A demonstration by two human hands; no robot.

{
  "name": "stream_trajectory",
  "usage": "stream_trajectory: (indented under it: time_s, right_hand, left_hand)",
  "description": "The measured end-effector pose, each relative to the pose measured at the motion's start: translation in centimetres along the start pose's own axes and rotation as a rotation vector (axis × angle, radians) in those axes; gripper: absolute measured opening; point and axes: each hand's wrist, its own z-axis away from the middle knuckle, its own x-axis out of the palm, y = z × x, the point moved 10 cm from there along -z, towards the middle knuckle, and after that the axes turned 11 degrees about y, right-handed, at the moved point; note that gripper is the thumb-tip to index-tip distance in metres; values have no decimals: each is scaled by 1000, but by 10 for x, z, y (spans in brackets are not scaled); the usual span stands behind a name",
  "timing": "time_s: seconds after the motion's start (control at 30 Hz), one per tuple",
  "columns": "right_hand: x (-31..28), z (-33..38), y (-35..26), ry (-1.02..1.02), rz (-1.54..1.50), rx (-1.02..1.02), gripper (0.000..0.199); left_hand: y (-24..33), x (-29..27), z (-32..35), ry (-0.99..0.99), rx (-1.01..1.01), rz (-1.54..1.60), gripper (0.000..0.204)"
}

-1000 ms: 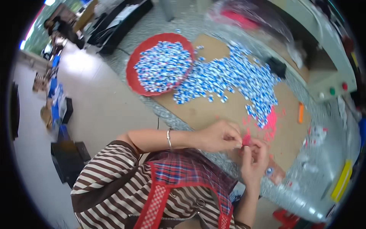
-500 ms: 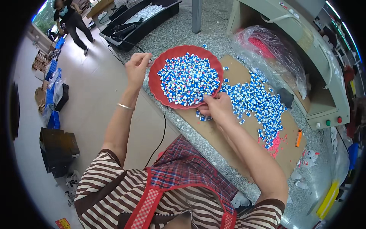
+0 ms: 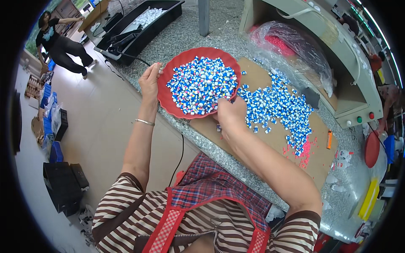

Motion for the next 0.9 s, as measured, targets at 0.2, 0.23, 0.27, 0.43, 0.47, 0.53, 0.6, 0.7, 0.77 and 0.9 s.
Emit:
stream_trajectory:
  time_s: [0.2,0.23,0.27,0.43,0.47,0.53,0.6,0.7,0.77,0.9]
  right_hand:
    - [13,4,-6,31,131,88,23]
    - [16,4,-15,1,128,12,24]
    - [20,5,-26,-33,117,-82,26]
    - [20,-4,-39,-80,205,-184,25]
    - [19,-7,-31,-98,70,-83,26]
    - [16,-13,-21,-126,-38,39,31]
    - [10,-15,-13,-153,-116,109,35]
    - [-9,-7,-17,-253,-215,92,39]
    - [-33,6,-23,-308,-296,48,41]
    - [-116,50,-10,-249,-549,136,34]
  left_hand:
    - [-6,0,-2,27,-4,95,15]
    - [-4,-1,-2,14,8,136,16]
    - [-9,-6,-2,51,-35,115,18]
    - [-15,-11,3,61,-133,251,20]
    - [-16,-9,3,61,-169,283,21]
    - [-9,-4,1,34,-148,274,21]
    - [-3,1,2,6,-167,263,22]
    - [19,20,13,-171,-197,329,21]
    - [47,29,25,-280,-130,267,22]
    - [107,36,63,-334,-48,223,25]
